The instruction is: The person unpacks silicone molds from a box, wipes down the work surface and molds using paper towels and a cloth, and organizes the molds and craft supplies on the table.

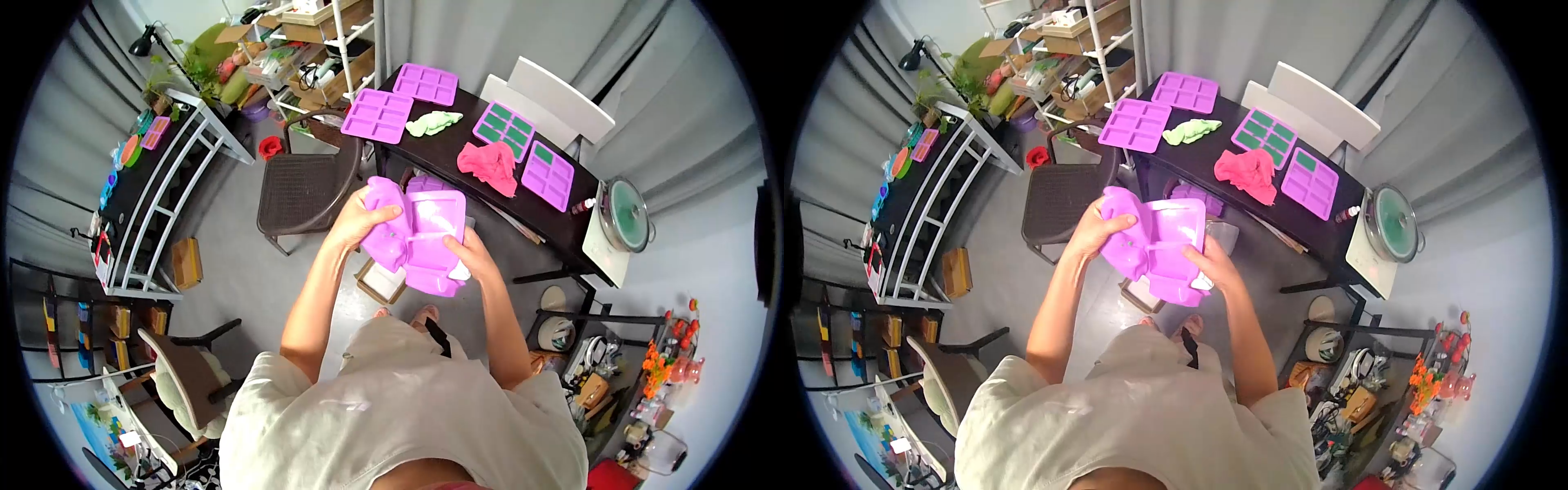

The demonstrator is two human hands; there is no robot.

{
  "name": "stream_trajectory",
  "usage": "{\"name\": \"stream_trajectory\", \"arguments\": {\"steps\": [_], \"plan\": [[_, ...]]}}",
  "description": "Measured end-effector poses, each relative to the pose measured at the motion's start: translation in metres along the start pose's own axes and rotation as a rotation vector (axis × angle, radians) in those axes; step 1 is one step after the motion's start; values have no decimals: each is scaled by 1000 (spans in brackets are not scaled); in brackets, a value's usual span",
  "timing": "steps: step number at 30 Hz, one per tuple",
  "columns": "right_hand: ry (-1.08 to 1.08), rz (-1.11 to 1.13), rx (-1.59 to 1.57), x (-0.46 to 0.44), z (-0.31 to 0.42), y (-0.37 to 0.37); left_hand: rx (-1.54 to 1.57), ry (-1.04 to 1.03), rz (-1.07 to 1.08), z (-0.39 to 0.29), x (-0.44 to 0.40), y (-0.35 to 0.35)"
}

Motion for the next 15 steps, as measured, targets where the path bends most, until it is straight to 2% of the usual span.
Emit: {"name": "stream_trajectory", "arguments": {"steps": [4, 5, 8, 9, 12, 13, 15], "plan": [[8, -228, 3, -6, -13, 24, -111, -77, 183, -13, 16, -24], [10, -290, -3, -3, -11, 28, -178, -96, 173, -17, 16, -23], [69, -379, -43, 5, 5, 38, -536, -250, -50, -24, 5, 0], [209, -407, 38, -1, 5, 40, -596, -315, -155, -25, 2, 8], [452, -398, 523, 17, 34, 16, -658, -518, -608, -34, 9, 25], [509, -442, 635, 23, 47, 8, -741, -515, -735, -28, 9, 31], [455, -496, 655, 24, 48, 10, -718, -502, -696, -24, 8, 28]]}}
Point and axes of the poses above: each hand's wrist, its own x-axis away from the middle knuckle, its own y-axis out of the back of the hand, z = x × y, the point moved 8 cm from there along -x, towards the middle knuckle, and after that the axes turned 13 degrees about -z, right-handed, at the moved point
